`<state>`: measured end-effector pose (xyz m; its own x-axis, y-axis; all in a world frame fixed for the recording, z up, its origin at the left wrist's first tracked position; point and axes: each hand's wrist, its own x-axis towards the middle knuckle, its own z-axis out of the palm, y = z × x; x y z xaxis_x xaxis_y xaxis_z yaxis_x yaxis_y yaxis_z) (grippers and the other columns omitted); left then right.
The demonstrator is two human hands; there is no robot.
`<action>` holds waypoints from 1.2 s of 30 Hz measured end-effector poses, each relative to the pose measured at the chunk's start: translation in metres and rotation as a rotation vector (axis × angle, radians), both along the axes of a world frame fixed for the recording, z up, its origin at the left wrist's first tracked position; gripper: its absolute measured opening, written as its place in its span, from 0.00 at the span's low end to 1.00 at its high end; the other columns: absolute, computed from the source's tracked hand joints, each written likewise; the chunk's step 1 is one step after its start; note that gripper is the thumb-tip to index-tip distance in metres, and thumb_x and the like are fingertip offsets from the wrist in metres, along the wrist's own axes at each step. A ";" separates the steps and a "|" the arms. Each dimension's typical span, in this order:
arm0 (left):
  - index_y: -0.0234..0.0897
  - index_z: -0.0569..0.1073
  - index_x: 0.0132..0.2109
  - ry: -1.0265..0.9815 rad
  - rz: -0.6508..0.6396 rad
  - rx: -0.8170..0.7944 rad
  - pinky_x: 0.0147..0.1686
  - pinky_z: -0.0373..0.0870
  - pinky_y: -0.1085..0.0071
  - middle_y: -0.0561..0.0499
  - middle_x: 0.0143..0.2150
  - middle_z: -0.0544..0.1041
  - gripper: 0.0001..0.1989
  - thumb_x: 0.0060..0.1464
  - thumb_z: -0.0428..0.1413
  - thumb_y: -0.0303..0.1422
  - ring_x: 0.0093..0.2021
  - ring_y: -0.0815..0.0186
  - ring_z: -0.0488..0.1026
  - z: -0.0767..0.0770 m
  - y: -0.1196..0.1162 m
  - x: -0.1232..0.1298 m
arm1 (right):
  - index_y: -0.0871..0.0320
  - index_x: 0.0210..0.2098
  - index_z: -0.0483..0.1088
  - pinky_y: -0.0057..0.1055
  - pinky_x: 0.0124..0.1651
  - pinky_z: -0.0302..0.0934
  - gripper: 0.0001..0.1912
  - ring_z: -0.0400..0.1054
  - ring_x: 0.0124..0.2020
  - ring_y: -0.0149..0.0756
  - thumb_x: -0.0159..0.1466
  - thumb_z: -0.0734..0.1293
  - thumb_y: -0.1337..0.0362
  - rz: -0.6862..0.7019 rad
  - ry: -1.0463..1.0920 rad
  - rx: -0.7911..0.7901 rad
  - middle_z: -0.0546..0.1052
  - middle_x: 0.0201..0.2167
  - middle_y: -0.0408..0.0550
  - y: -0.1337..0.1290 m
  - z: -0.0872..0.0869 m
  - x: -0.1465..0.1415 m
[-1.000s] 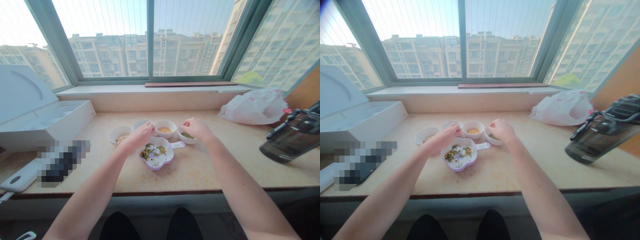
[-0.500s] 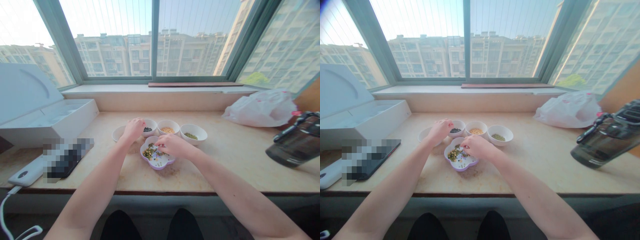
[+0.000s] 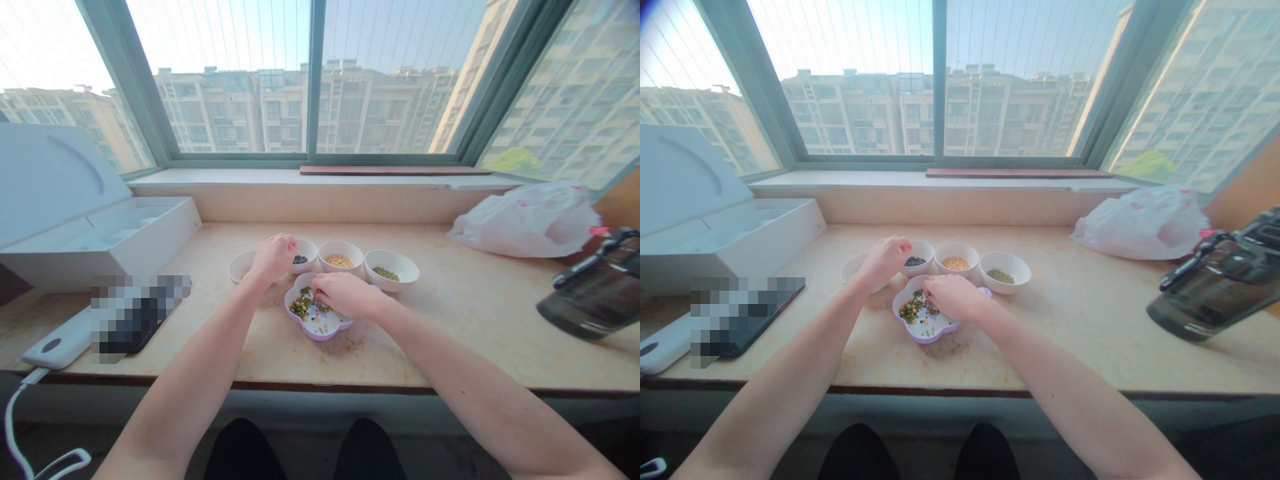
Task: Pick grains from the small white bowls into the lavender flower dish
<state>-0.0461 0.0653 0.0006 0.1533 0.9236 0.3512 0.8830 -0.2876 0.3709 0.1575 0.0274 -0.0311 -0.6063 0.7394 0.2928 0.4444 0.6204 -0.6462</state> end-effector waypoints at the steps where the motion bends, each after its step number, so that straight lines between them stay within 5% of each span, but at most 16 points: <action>1: 0.38 0.80 0.41 -0.015 -0.001 0.007 0.49 0.68 0.66 0.43 0.45 0.81 0.10 0.61 0.54 0.33 0.46 0.57 0.75 0.000 0.001 0.000 | 0.55 0.24 0.72 0.45 0.45 0.63 0.09 0.70 0.34 0.45 0.61 0.70 0.65 -0.011 -0.029 -0.008 0.75 0.27 0.51 -0.002 0.003 -0.001; 7: 0.38 0.80 0.41 -0.240 -0.153 0.083 0.49 0.72 0.67 0.48 0.42 0.83 0.13 0.65 0.51 0.36 0.42 0.63 0.77 0.003 -0.006 0.015 | 0.56 0.35 0.66 0.36 0.36 0.58 0.09 0.64 0.32 0.36 0.70 0.59 0.59 -0.097 0.016 -0.100 0.73 0.31 0.46 -0.006 0.023 0.003; 13: 0.39 0.81 0.47 -0.400 -0.487 0.123 0.43 0.74 0.72 0.48 0.45 0.82 0.12 0.65 0.53 0.35 0.43 0.66 0.79 0.006 -0.028 0.033 | 0.56 0.35 0.64 0.28 0.24 0.41 0.19 0.50 0.22 0.25 0.62 0.69 0.47 -0.083 0.571 -0.602 0.65 0.26 0.38 -0.001 0.032 0.011; 22: 0.41 0.81 0.46 -0.186 -0.511 0.310 0.45 0.72 0.71 0.49 0.45 0.81 0.12 0.68 0.52 0.33 0.43 0.67 0.78 -0.002 -0.024 0.029 | 0.58 0.34 0.70 0.28 0.24 0.37 0.14 0.47 0.24 0.25 0.56 0.75 0.57 -0.084 0.733 -0.807 0.59 0.25 0.36 -0.002 0.033 0.013; 31: 0.40 0.77 0.42 -0.057 -0.322 0.284 0.42 0.69 0.71 0.49 0.44 0.79 0.14 0.70 0.47 0.35 0.41 0.66 0.77 0.004 -0.024 0.026 | 0.59 0.34 0.75 0.28 0.25 0.46 0.14 0.52 0.23 0.25 0.56 0.74 0.54 -0.103 0.681 -0.748 0.70 0.28 0.42 -0.009 0.035 0.007; 33: 0.38 0.75 0.44 -0.074 -0.247 0.265 0.42 0.68 0.70 0.48 0.45 0.79 0.14 0.70 0.46 0.34 0.42 0.65 0.76 0.004 -0.019 0.023 | 0.59 0.38 0.77 0.29 0.27 0.50 0.15 0.55 0.23 0.27 0.60 0.72 0.53 -0.116 0.519 -0.638 0.70 0.25 0.42 -0.013 0.033 0.003; 36: 0.37 0.75 0.43 -0.038 -0.136 0.206 0.43 0.67 0.68 0.46 0.46 0.79 0.14 0.69 0.45 0.32 0.43 0.63 0.76 0.003 -0.008 0.015 | 0.57 0.42 0.79 0.34 0.35 0.57 0.14 0.64 0.28 0.33 0.63 0.69 0.55 -0.093 0.130 -0.247 0.73 0.26 0.44 -0.018 0.029 -0.002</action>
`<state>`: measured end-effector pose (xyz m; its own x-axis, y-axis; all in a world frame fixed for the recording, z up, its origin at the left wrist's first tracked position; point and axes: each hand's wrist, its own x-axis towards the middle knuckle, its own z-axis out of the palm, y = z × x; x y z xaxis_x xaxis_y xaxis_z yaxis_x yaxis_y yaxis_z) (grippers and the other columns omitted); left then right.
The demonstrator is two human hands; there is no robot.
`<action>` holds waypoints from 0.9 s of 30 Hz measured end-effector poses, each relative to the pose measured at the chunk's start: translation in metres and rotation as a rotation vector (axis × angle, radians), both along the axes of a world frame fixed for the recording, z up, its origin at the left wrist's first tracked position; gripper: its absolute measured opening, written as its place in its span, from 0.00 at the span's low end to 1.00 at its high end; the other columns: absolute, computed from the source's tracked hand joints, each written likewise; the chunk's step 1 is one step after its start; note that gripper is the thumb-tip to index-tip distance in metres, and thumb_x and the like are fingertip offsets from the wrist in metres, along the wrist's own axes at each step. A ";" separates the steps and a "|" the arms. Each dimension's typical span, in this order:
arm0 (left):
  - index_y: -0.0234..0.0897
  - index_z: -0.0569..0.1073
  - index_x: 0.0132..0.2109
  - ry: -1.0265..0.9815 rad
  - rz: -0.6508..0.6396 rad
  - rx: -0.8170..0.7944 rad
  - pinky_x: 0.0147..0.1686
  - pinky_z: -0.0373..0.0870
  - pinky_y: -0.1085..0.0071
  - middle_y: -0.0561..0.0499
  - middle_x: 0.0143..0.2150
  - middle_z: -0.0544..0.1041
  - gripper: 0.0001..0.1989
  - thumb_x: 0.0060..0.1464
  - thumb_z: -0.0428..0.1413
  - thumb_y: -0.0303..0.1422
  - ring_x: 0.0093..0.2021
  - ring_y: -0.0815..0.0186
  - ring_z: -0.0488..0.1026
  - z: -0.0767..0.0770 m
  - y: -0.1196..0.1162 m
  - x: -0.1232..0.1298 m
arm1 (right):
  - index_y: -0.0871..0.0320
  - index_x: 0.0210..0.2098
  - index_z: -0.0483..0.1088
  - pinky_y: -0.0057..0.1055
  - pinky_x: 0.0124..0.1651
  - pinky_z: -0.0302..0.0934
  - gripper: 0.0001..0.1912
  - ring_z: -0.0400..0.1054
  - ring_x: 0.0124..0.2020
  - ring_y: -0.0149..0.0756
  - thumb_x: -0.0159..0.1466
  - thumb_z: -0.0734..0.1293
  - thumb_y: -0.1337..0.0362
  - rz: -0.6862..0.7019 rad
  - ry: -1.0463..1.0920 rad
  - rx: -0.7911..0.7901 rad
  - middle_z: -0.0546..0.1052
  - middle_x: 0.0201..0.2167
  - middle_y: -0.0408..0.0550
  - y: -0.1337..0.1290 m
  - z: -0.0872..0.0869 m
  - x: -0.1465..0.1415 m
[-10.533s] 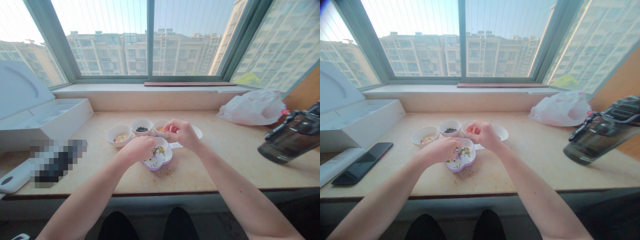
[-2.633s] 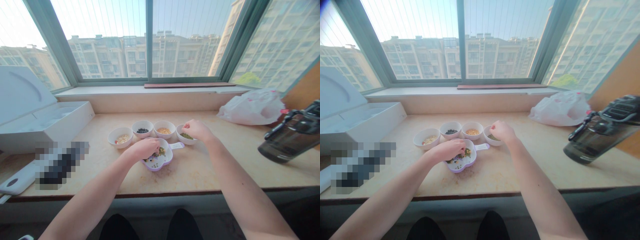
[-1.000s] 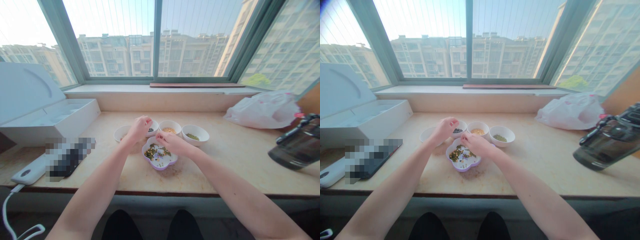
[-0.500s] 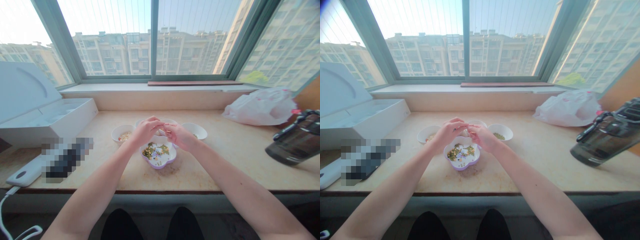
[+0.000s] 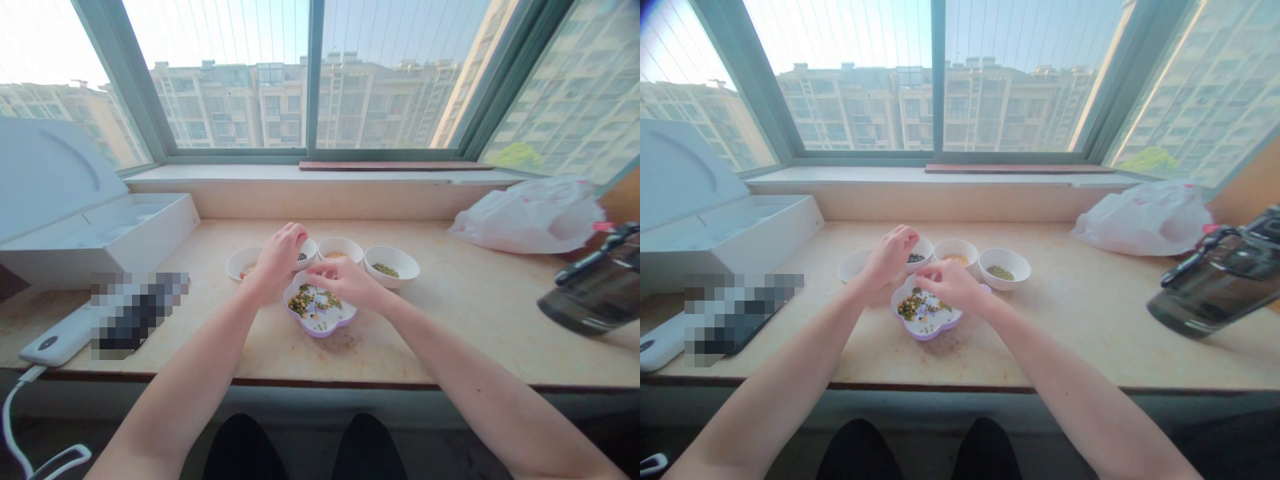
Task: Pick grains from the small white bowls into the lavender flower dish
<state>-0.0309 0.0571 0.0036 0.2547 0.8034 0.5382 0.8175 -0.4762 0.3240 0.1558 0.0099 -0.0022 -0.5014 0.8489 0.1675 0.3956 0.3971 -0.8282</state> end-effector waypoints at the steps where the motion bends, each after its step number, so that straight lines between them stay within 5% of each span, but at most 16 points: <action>1: 0.37 0.75 0.42 0.040 0.035 -0.038 0.43 0.67 0.68 0.45 0.45 0.79 0.14 0.69 0.45 0.32 0.43 0.62 0.76 -0.001 0.003 -0.003 | 0.57 0.41 0.80 0.35 0.39 0.59 0.13 0.67 0.32 0.36 0.64 0.69 0.56 0.033 -0.130 0.138 0.75 0.29 0.46 -0.001 -0.002 -0.001; 4: 0.36 0.77 0.40 0.162 0.124 -0.142 0.44 0.66 0.66 0.43 0.44 0.80 0.14 0.66 0.47 0.33 0.43 0.59 0.76 -0.003 0.010 -0.009 | 0.56 0.42 0.80 0.39 0.46 0.61 0.14 0.71 0.41 0.42 0.64 0.70 0.54 0.127 -0.406 0.355 0.78 0.39 0.51 -0.001 -0.007 -0.004; 12: 0.35 0.79 0.38 0.272 0.186 -0.191 0.44 0.66 0.64 0.40 0.39 0.82 0.15 0.63 0.48 0.33 0.44 0.54 0.77 -0.004 0.011 -0.013 | 0.55 0.46 0.77 0.41 0.48 0.63 0.21 0.73 0.48 0.49 0.60 0.71 0.48 0.115 -0.609 0.341 0.77 0.53 0.51 0.003 -0.017 -0.009; 20: 0.36 0.80 0.39 0.201 0.156 -0.144 0.45 0.69 0.63 0.41 0.44 0.82 0.14 0.61 0.50 0.30 0.44 0.55 0.78 -0.006 0.009 -0.011 | 0.55 0.33 0.74 0.40 0.41 0.58 0.10 0.71 0.40 0.44 0.64 0.69 0.55 0.140 -0.496 0.292 0.79 0.43 0.48 0.009 -0.021 -0.010; 27: 0.36 0.80 0.38 0.206 0.143 -0.129 0.44 0.69 0.66 0.42 0.43 0.82 0.13 0.61 0.50 0.30 0.43 0.57 0.77 -0.007 0.009 -0.010 | 0.56 0.23 0.69 0.39 0.36 0.55 0.12 0.64 0.29 0.37 0.62 0.70 0.63 0.133 -0.315 0.279 0.73 0.29 0.49 0.016 -0.032 -0.010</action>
<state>-0.0406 0.0666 -0.0032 0.2275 0.8975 0.3778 0.9283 -0.3170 0.1941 0.1459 0.0255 -0.0345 -0.6665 0.7174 0.2030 0.5418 0.6531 -0.5291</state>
